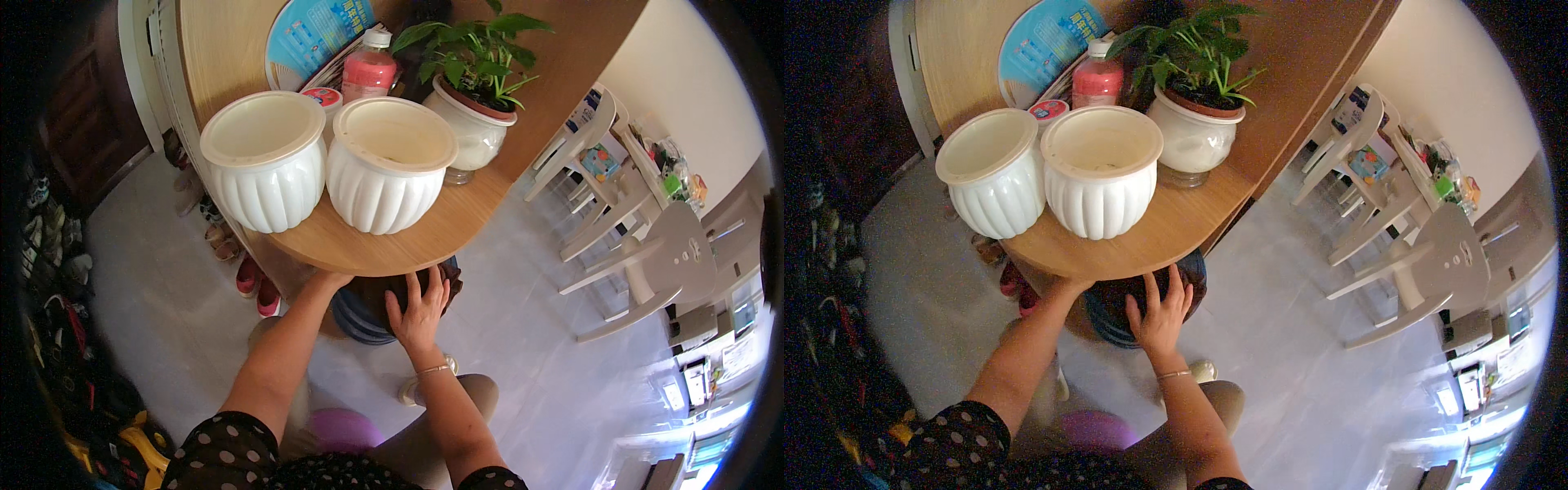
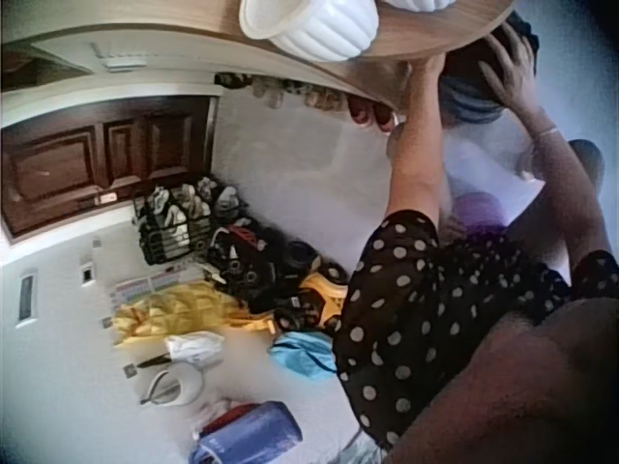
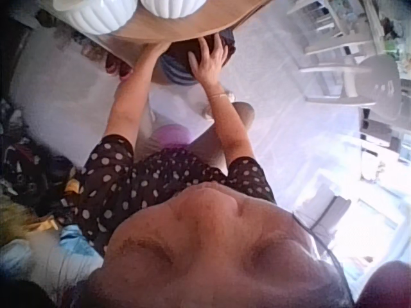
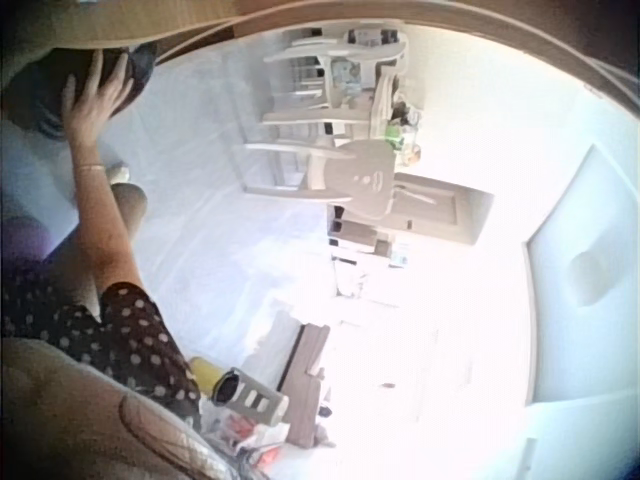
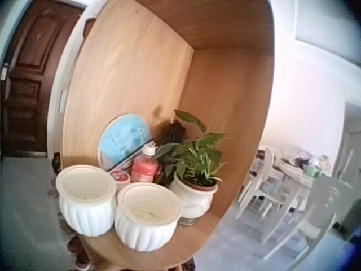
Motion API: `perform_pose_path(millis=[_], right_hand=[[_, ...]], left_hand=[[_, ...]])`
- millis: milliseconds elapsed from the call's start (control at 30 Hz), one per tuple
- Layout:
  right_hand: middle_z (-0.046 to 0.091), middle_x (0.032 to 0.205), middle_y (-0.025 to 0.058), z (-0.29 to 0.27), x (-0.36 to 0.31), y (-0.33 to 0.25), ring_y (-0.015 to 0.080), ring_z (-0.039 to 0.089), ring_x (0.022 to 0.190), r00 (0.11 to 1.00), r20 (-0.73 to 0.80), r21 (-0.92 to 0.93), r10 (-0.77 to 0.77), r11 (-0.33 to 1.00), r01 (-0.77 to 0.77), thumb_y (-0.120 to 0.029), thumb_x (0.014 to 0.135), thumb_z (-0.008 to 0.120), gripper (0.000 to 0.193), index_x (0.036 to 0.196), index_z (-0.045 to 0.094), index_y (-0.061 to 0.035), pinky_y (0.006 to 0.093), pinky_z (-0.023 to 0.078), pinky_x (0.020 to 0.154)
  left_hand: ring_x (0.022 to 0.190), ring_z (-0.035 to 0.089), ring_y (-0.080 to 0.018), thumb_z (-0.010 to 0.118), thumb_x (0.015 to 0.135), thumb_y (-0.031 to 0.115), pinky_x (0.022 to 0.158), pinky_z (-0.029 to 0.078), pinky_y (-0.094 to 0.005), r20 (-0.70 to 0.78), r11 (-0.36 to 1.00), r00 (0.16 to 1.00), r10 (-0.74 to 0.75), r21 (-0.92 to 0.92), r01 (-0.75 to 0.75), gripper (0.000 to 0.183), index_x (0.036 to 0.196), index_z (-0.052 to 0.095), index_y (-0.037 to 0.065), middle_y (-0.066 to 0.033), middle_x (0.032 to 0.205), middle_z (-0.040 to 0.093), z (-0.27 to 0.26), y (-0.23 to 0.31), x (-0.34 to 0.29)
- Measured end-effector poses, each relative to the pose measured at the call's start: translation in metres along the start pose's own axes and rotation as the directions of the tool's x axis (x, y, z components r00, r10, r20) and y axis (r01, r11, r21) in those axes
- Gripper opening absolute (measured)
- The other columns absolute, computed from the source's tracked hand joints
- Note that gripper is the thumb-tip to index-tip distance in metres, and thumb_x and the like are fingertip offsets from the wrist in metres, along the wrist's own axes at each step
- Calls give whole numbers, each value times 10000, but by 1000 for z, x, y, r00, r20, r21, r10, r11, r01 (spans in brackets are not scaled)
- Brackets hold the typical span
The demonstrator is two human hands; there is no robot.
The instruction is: The person holds an open fan, places it on a shelf, and kemudian uses a cloth to wipe different parts of the shelf surface and a water jug.
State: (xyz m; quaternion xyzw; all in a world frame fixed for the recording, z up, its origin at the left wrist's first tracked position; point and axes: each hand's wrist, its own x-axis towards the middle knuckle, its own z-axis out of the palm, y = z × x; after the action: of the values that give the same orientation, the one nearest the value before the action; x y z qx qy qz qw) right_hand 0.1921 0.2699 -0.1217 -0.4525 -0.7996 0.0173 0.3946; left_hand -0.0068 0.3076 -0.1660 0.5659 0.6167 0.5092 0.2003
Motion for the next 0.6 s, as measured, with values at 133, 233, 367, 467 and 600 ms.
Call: perform_pose_path(millis=[133,233,367,467,600], right_hand=[[385,1442,256,-2,0,5,414,379,1336,1000,-15,-8,-27,1000,26,-307,834,702,591,1377,529,-149,591,231,1117],[401,1433,242,-5,1,4,399,390,1334,999,-26,25,-28,999,29,-295,827,711,583,1368,538,-162,583,250,1114],[407,1434,238,-5,-1,3,396,400,1327,998,-38,64,-54,996,56,-276,822,717,574,1358,547,-164,583,259,1118],[409,1434,239,-8,-4,10,400,409,1316,998,-49,70,-47,996,50,-254,821,716,564,1352,551,-162,573,263,1123],[407,1439,240,-16,-8,9,412,414,1304,997,-45,138,-62,988,68,-174,822,700,547,1346,545,-144,564,283,1121]], left_hand=[[1394,323,-343,488,1009,404,1131,295,-433,9,990,999,38,135,-39,595,1471,357,52,-203,1509,365,-6,10,-16],[1377,310,-425,474,1010,382,1130,276,-466,88,975,996,-16,222,-4,592,1470,349,32,-246,1507,341,-10,7,-28],[1367,274,-502,507,986,333,1125,252,-532,-55,927,995,80,371,-54,651,1496,278,0,-297,1522,273,-1,-4,-57],[1369,252,-522,556,956,341,1120,238,-573,-36,916,974,226,347,-200,738,1504,228,-28,-335,1510,245,4,9,-84],[1362,230,-557,619,907,393,1128,215,-590,57,879,980,189,435,-194,853,1513,197,-36,-356,1459,281,4,15,-125]])
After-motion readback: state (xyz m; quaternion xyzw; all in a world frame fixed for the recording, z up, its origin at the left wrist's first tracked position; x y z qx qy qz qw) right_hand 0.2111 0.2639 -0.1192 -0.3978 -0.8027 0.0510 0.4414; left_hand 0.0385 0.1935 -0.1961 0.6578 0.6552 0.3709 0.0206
